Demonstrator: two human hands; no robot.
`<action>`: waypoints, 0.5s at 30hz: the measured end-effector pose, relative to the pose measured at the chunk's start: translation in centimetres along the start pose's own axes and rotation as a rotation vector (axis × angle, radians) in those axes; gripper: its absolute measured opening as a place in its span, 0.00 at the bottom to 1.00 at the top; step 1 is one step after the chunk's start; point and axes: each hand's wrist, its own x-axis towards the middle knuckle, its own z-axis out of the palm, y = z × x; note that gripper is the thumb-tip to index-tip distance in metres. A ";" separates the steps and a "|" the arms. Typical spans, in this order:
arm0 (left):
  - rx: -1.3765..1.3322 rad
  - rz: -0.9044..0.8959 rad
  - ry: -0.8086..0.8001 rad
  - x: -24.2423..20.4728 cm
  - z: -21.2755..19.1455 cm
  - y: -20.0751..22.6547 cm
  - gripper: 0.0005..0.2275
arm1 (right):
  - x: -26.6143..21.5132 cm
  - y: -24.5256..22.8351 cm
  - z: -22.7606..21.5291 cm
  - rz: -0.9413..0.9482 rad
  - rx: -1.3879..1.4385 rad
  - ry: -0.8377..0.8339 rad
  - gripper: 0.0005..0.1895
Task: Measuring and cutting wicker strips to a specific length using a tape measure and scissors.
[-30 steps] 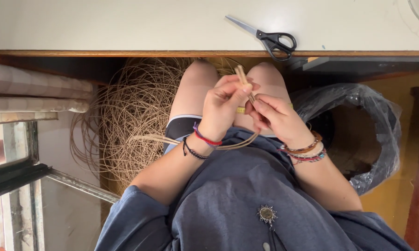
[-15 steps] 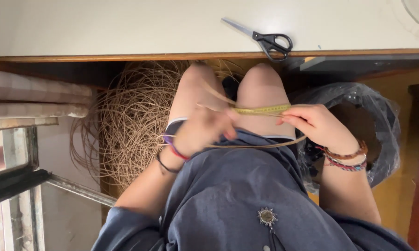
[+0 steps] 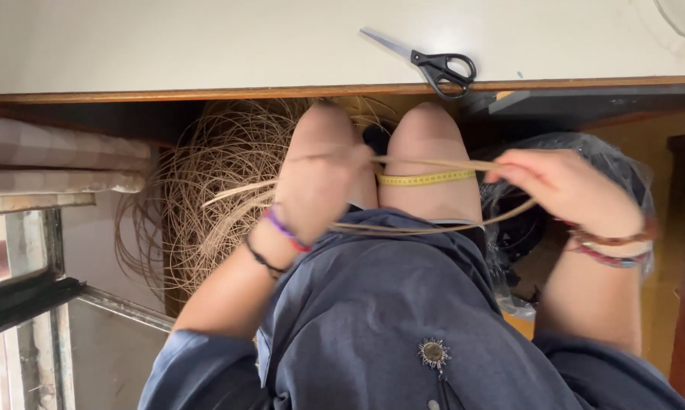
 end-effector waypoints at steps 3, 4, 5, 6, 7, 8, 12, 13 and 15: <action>0.115 -0.220 -0.370 -5.0 1.8 -5.4 0.14 | -1.8 0.4 -2.1 0.128 0.013 0.007 0.17; 0.115 -0.220 -0.370 -5.5 2.4 -5.8 0.14 | -1.6 0.2 -2.0 0.129 0.013 0.008 0.17; 0.190 -0.173 -0.431 -6.1 2.9 -6.2 0.09 | -1.5 0.0 -1.9 0.125 0.007 0.004 0.17; 0.263 -0.125 -0.494 -6.7 3.5 -6.5 0.07 | -1.5 -0.3 -1.7 0.123 0.001 -0.001 0.17; 0.261 -0.123 -0.496 -6.2 3.8 -5.2 0.07 | -1.0 -0.7 -0.9 0.125 0.003 -0.002 0.17; 0.140 -0.027 -0.444 -5.6 4.1 -4.0 0.15 | -0.3 -1.1 -0.3 -0.032 0.021 0.013 0.16; -0.213 0.024 -0.192 -1.4 5.4 5.1 0.25 | 2.2 -5.0 1.9 -0.318 0.010 0.036 0.11; -0.214 0.025 -0.190 -1.3 5.4 5.3 0.25 | 2.1 -5.0 1.7 -0.316 0.007 0.037 0.11; -0.312 -0.102 -0.287 -1.1 5.5 5.8 0.05 | 1.9 -5.0 1.1 -0.241 -0.011 0.032 0.12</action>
